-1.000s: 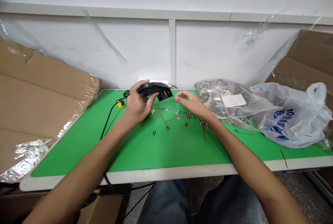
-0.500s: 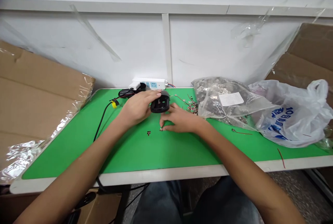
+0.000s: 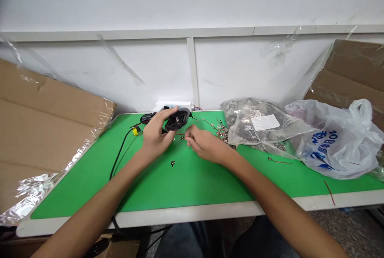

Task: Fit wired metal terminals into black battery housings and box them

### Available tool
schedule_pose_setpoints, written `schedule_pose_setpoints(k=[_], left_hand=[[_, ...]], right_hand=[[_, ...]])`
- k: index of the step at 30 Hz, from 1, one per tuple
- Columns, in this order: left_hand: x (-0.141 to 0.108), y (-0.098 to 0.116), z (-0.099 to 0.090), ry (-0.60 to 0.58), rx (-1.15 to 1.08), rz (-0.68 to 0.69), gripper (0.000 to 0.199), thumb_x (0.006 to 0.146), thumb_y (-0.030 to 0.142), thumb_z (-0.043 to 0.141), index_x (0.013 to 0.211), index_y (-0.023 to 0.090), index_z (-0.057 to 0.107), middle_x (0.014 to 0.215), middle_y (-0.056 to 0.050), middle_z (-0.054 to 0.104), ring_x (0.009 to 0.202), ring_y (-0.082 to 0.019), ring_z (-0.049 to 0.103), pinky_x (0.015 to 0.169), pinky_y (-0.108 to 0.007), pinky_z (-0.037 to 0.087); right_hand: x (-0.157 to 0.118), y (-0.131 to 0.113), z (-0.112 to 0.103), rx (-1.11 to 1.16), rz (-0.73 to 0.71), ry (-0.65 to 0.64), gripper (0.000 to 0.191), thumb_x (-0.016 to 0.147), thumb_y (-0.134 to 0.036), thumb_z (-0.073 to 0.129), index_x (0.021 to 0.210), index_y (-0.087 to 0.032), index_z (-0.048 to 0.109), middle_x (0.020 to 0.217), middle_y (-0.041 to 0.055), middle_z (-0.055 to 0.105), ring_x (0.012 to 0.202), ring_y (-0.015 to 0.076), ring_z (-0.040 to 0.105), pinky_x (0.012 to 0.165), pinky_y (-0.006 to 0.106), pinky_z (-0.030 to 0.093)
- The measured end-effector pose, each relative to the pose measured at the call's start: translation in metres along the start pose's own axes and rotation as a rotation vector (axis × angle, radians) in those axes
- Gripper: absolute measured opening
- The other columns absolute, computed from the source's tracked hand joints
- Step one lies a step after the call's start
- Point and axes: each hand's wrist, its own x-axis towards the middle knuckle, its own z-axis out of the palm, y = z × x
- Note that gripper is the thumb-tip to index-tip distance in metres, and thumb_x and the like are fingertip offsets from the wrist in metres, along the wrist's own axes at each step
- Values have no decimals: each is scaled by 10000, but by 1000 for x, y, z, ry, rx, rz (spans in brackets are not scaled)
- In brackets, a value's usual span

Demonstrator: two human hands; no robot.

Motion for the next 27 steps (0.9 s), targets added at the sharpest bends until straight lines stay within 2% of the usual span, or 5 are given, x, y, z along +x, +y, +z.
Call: schedule_pose_setpoints(k=[5,8,11,21,27], left_hand=[[-2,12,11,82,-173,-421,279,973,394,722,1162,191,751,1045,-58,800,901,-186,740,855,-311,578],[-3,19,20,49,-459,-614,352,957,468,733,1157,179,751,1080,-68,798,928,-190,727,829,-294,566],[-3,25,27,12,-676,-716,420,967,509,709,1207,166,741,1156,-86,786,982,-197,720,863,-299,564],[-12,28,38,-47,-739,-691,419,980,489,699,1262,180,729,1224,-85,766,1093,-222,705,964,-327,536],[-14,27,39,-92,-626,-651,405,995,490,673,1261,187,717,1106,-59,768,972,-198,696,866,-293,534]], right_hand=[[4,-9,-4,470,117,188,270,1075,-391,518,1275,-212,487,1037,63,764,879,162,759,748,293,556],[8,-9,-3,619,247,225,295,1017,-452,621,1144,-186,615,1071,99,788,904,174,780,714,275,572],[11,-10,-4,691,380,284,303,970,-457,687,1062,-170,655,1019,106,799,817,162,777,643,245,567],[11,-11,-1,613,495,461,167,996,-334,620,950,-174,619,803,16,743,602,97,705,553,190,526],[9,-7,1,567,454,489,170,987,-347,599,934,-185,599,752,-23,691,573,99,684,552,203,532]])
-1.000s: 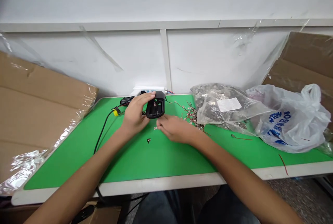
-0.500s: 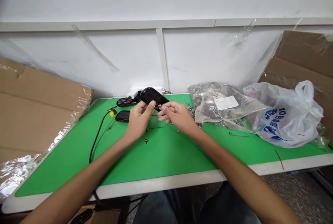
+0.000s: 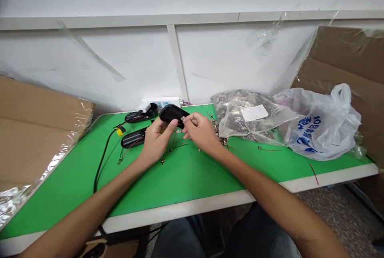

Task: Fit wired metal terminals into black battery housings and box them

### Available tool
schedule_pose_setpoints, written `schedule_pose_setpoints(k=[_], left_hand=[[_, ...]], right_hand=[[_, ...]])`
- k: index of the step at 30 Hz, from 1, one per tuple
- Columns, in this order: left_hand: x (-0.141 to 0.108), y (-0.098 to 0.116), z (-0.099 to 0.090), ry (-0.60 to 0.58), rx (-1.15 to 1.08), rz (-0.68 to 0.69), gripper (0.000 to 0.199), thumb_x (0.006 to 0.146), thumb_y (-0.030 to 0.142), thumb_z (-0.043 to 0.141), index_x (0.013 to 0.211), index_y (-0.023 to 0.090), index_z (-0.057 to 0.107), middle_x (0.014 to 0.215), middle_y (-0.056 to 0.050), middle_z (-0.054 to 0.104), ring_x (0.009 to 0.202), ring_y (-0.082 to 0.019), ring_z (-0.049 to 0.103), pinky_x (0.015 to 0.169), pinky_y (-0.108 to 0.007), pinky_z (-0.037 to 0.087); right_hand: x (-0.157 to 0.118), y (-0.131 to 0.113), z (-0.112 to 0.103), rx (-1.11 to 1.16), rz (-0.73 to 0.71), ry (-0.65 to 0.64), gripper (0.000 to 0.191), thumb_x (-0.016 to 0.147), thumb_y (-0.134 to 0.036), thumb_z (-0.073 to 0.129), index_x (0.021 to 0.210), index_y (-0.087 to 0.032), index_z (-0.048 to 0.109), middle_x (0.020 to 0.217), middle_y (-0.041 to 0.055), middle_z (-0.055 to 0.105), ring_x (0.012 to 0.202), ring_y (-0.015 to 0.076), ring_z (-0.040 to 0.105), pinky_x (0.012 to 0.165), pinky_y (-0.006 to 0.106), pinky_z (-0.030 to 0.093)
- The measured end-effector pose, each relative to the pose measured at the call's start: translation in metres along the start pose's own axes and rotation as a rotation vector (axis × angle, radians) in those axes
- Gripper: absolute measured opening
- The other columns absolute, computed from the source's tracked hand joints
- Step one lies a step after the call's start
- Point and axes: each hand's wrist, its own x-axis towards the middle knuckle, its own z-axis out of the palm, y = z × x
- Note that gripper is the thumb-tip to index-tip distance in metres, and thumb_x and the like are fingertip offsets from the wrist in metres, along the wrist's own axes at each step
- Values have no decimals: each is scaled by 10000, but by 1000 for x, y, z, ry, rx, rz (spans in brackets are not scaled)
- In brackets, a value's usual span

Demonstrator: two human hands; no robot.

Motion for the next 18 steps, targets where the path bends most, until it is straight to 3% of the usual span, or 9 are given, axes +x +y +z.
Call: schedule_pose_setpoints(k=[12,15,18], left_hand=[[0,-3,-4,-33,222,83,346,1028,468,620,1219,195,714,1089,-57,777,948,-210,718,863,-315,559],[0,-4,-8,-55,347,221,330,1039,412,608,1275,201,702,1169,-72,769,1033,-226,726,964,-354,566],[2,-7,-15,-121,507,418,367,1048,320,582,1395,220,646,1378,-103,701,1277,-261,665,1132,-427,511]], right_hand=[[3,7,-1,-82,-50,28,214,963,-399,613,926,-190,588,714,-32,662,529,108,653,522,221,506],[2,7,-1,-97,-49,29,249,963,-437,621,924,-193,587,715,-28,657,536,109,646,521,221,494],[2,7,-1,-97,-59,27,310,950,-497,639,889,-200,572,699,-28,633,546,113,624,531,227,492]])
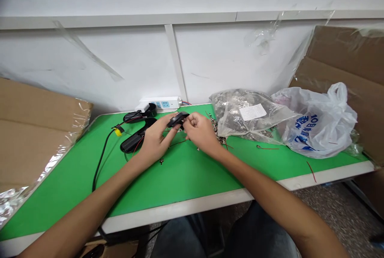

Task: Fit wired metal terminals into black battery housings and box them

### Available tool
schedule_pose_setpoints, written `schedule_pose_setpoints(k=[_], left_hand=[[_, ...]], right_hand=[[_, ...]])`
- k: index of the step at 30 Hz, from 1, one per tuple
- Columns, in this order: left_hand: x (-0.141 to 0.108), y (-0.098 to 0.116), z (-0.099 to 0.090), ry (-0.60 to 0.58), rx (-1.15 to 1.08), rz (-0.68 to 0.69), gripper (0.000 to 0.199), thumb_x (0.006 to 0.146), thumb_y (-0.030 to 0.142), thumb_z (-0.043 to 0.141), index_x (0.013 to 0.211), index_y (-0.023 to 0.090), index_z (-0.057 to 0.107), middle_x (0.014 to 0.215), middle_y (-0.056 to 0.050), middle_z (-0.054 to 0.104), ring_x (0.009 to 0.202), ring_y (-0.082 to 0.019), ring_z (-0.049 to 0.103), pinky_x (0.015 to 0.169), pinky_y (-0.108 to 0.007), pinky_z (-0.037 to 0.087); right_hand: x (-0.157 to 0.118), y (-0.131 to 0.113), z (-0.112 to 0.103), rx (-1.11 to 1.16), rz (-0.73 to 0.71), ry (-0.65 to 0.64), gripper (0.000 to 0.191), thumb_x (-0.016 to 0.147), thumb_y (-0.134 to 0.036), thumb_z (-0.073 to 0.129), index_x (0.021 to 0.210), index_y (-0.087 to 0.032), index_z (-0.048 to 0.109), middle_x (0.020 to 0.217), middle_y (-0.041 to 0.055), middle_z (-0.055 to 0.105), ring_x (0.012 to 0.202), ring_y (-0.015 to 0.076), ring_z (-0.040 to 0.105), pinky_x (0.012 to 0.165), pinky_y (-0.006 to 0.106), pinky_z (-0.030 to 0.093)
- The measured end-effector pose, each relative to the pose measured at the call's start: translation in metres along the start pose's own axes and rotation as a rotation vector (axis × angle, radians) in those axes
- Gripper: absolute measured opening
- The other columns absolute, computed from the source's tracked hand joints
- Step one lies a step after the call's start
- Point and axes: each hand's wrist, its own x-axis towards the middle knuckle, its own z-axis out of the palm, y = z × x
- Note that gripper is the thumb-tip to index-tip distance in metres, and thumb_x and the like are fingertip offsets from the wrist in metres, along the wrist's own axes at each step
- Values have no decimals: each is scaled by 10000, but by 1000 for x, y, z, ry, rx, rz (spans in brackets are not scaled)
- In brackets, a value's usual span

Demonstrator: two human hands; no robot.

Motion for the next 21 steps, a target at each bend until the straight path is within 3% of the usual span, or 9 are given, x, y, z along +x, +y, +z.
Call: schedule_pose_setpoints(k=[4,8,12,15,17,21], left_hand=[[1,-7,-8,-42,111,158,405,1026,254,605,1431,238,604,1546,-146,572,1383,-292,600,1158,-491,503],[4,-11,-11,-9,19,265,573,985,258,703,1514,302,488,1628,-160,478,1412,-303,579,1149,-516,501],[3,-11,-6,30,-227,103,821,933,299,787,1613,315,327,1504,-164,580,1322,-280,640,1026,-425,573],[3,-9,-5,-17,-336,-19,1008,877,355,847,1672,316,228,1473,-171,589,1238,-271,662,886,-357,602],[5,-7,-7,-59,-327,-10,992,862,374,859,1669,327,285,1469,-163,573,1268,-282,632,924,-377,604],[9,-6,-10,-60,-237,104,717,871,350,849,1519,305,545,1469,-157,552,1404,-311,547,1106,-468,553]], right_hand=[[2,-2,-3,25,-72,-33,357,944,-553,625,888,-206,559,681,-39,580,555,108,564,534,233,451],[5,-5,-11,-16,-140,-122,320,970,-514,588,908,-200,567,648,-58,496,540,95,462,513,229,332],[8,-6,-18,-94,-130,-190,261,992,-443,548,903,-197,562,665,-57,473,559,93,404,528,228,287],[7,-9,-20,-215,-181,-172,227,1005,-390,514,886,-200,550,694,-43,492,600,105,421,566,239,299],[4,-12,-20,-333,-262,-153,185,1008,-333,495,884,-203,541,704,-35,513,614,113,433,593,253,303],[1,-15,-23,-565,-479,-116,113,1003,-252,475,911,-203,518,756,-5,555,660,132,462,651,283,312]])
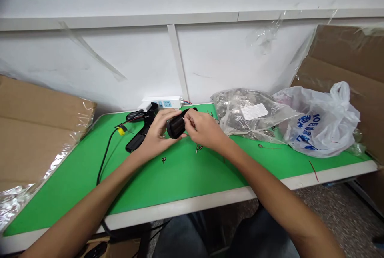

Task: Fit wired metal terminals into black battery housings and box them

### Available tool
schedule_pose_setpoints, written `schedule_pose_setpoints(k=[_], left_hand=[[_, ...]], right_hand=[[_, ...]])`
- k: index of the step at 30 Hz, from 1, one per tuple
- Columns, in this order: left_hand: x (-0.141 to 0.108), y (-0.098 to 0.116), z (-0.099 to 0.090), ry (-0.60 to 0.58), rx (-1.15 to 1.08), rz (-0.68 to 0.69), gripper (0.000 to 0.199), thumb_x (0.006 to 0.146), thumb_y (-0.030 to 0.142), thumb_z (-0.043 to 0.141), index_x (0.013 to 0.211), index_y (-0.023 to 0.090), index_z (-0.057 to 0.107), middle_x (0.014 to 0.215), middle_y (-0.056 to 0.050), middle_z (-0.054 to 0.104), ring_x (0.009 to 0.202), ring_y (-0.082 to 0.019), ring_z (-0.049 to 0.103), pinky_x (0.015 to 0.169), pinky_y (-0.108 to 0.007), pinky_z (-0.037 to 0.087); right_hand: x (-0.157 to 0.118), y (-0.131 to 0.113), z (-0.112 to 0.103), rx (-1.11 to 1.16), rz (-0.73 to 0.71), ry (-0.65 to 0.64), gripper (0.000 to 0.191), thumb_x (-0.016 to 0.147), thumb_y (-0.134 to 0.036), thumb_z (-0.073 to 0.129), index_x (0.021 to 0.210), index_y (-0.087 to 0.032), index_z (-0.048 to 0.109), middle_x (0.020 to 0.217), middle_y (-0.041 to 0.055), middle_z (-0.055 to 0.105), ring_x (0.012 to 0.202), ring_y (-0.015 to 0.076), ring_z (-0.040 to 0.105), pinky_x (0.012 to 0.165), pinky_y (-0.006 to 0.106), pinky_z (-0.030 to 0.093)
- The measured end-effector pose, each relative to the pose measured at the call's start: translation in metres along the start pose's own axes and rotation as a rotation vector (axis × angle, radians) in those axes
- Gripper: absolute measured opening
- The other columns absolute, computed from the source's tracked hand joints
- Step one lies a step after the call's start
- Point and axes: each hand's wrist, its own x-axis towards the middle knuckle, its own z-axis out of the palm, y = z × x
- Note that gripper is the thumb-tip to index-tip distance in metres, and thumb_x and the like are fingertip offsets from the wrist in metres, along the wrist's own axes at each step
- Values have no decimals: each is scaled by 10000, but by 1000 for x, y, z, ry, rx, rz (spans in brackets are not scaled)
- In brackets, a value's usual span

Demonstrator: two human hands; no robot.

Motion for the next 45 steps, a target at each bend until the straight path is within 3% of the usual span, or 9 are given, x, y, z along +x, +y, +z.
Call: schedule_pose_setpoints(k=[8,14,19,29,41,45], left_hand=[[-4,-14,10,10,35,105,696,915,318,805,1543,307,505,1610,-172,505,1501,-302,508,1239,-554,437],[-7,-18,11,10,33,131,692,922,297,797,1549,306,504,1626,-159,497,1508,-293,503,1250,-537,437],[-10,-18,9,16,103,88,844,914,320,807,1636,274,372,1610,-175,511,1485,-297,530,1244,-495,462],[-6,-25,-1,-54,145,218,762,938,220,759,1611,326,417,1612,-148,518,1478,-279,540,1219,-493,486],[3,-9,-4,-102,202,238,799,906,288,809,1604,307,419,1572,-157,557,1430,-301,582,1176,-491,514],[2,1,2,1,215,165,747,881,333,836,1536,268,483,1480,-147,630,1369,-296,621,1164,-492,509]], right_hand=[[-2,3,-1,-213,-69,-3,168,1052,-267,409,962,-192,529,836,58,627,705,166,499,670,316,306],[-3,2,-3,-272,-96,-22,212,1068,-281,375,992,-179,544,877,82,644,742,178,530,676,321,323],[-3,1,-6,-275,-96,-28,204,1068,-279,387,993,-182,550,880,77,652,744,175,537,679,313,322],[-3,-2,-10,-247,-129,-59,187,1056,-264,411,959,-186,550,881,56,662,737,160,528,677,307,311],[2,2,-17,-36,-91,-68,146,996,-229,498,891,-188,590,745,-6,599,667,127,491,684,277,330],[4,2,-15,187,57,-58,156,989,-282,537,919,-182,633,751,-9,639,653,116,539,651,254,384]])
